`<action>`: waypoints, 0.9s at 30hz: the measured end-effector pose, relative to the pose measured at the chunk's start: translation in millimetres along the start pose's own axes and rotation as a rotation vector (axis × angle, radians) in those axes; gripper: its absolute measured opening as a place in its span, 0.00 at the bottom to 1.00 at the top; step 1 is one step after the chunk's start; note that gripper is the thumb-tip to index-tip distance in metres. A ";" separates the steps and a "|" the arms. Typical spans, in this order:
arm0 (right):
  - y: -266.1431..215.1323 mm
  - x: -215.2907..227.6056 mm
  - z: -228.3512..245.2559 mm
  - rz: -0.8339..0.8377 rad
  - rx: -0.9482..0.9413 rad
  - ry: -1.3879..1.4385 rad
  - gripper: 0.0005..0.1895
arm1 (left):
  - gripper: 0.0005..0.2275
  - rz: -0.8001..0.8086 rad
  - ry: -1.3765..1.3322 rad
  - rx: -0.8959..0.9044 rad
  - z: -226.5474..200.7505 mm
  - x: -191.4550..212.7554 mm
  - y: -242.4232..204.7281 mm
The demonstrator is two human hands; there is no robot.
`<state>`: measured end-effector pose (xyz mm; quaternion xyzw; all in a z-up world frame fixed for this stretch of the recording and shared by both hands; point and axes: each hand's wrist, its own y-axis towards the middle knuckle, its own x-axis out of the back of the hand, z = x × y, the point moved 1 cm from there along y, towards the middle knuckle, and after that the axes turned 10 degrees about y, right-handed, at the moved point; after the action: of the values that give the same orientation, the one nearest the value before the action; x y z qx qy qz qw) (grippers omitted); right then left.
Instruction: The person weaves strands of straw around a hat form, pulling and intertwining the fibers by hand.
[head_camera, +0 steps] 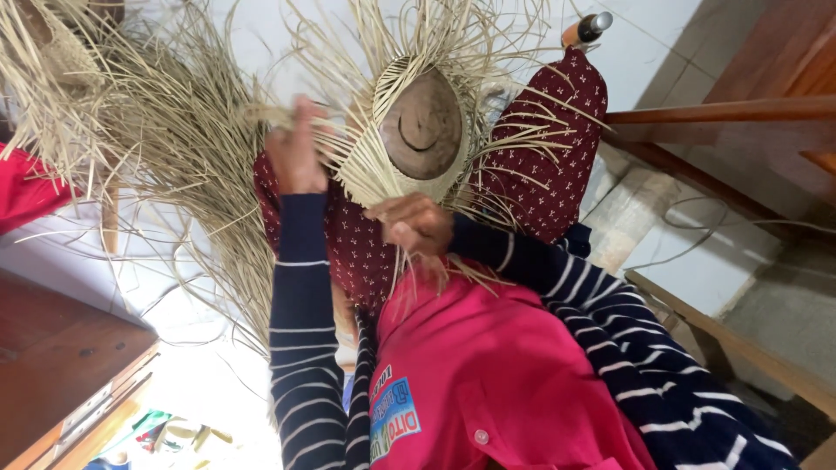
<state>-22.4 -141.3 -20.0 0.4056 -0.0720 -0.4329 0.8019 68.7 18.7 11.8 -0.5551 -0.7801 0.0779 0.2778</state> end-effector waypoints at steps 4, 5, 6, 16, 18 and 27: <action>-29.3 16.9 20.3 -0.143 -0.417 0.250 0.18 | 0.10 -0.087 -0.695 0.186 39.7 41.9 49.0; -21.8 20.7 34.7 -0.308 -0.631 0.449 0.16 | 0.14 0.016 -0.948 0.251 56.0 55.9 64.8; -24.1 34.0 31.7 -0.310 -0.628 0.443 0.16 | 0.14 0.023 -0.948 0.250 60.7 60.4 63.4; -4.6 95.9 -19.3 -0.545 -0.706 -0.778 0.20 | 0.10 0.180 0.393 -0.345 42.9 33.3 39.4; 4.5 79.1 -25.9 -0.546 -0.747 -0.832 0.21 | 0.10 0.186 0.394 -0.376 33.7 28.6 36.8; -12.0 86.6 -47.6 -0.482 -0.567 -0.944 0.26 | 0.11 0.136 0.395 -0.446 26.7 49.9 6.5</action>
<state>45.4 -182.0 -80.4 -0.0555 -0.2080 -0.7381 0.6394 48.7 71.5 4.1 -0.6576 -0.6701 -0.1862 0.2896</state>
